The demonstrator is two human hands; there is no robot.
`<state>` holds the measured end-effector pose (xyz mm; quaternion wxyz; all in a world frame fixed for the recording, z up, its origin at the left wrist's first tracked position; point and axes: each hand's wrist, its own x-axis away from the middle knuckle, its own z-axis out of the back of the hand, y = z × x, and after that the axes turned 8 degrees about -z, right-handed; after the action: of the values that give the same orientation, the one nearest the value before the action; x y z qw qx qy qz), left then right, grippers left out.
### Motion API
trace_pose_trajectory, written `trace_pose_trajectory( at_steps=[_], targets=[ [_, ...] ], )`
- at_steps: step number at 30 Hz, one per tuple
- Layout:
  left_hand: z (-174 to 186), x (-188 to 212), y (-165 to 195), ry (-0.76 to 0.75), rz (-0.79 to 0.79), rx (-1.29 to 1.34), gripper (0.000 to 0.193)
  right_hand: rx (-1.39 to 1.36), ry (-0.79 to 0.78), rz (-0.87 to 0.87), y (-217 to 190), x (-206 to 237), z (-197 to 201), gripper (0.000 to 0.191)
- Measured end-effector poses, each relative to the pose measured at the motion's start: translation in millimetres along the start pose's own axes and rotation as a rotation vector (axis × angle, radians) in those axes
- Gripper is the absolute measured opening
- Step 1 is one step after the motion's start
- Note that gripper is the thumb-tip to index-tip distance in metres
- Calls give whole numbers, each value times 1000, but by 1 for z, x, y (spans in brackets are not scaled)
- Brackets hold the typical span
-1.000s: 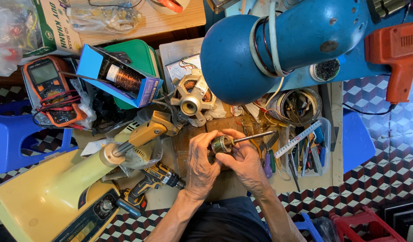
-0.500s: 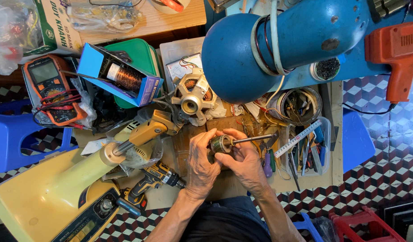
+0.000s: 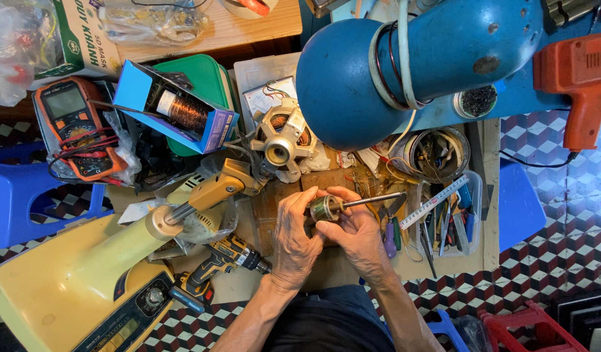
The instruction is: The person holds a small cylindrical electrical component with a metal shaft and uses pliers to adjust or compress parts of it. They then use a ruler to measure the shaft length and the component diameter, repeatedly repositioning the ruler for different measurements.
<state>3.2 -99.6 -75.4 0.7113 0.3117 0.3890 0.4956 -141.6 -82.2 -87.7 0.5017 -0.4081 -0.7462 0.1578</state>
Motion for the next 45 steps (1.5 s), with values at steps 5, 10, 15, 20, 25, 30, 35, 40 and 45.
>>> trace_pose_trajectory(
  at_steps=[5,10,15,20,25,30,35,40,45],
  targets=[
    [-1,0,0,3,-5,-1,69,10,-7,22,2,0,2,67],
    [1,-1,1,-6,2,-1,69,-8,-28,11,4,-2,4,67],
    [1,-1,3,-10,20,-5,69,-23,-24,5,5,-3,4,66],
    [2,0,2,-13,17,-7,69,-3,1,-19,3,0,2,67],
    [3,-2,5,-9,16,-5,64,76,41,-34,-1,3,-2,67],
    [7,-5,9,-22,49,-28,60,155,84,-36,-6,3,-7,68],
    [11,0,12,4,96,-5,55,257,119,-37,-7,7,-13,65],
    [20,10,17,3,127,-12,56,376,124,-30,-7,18,-25,61],
    [33,22,24,20,125,18,57,384,103,18,-4,31,-37,61]
  ],
)
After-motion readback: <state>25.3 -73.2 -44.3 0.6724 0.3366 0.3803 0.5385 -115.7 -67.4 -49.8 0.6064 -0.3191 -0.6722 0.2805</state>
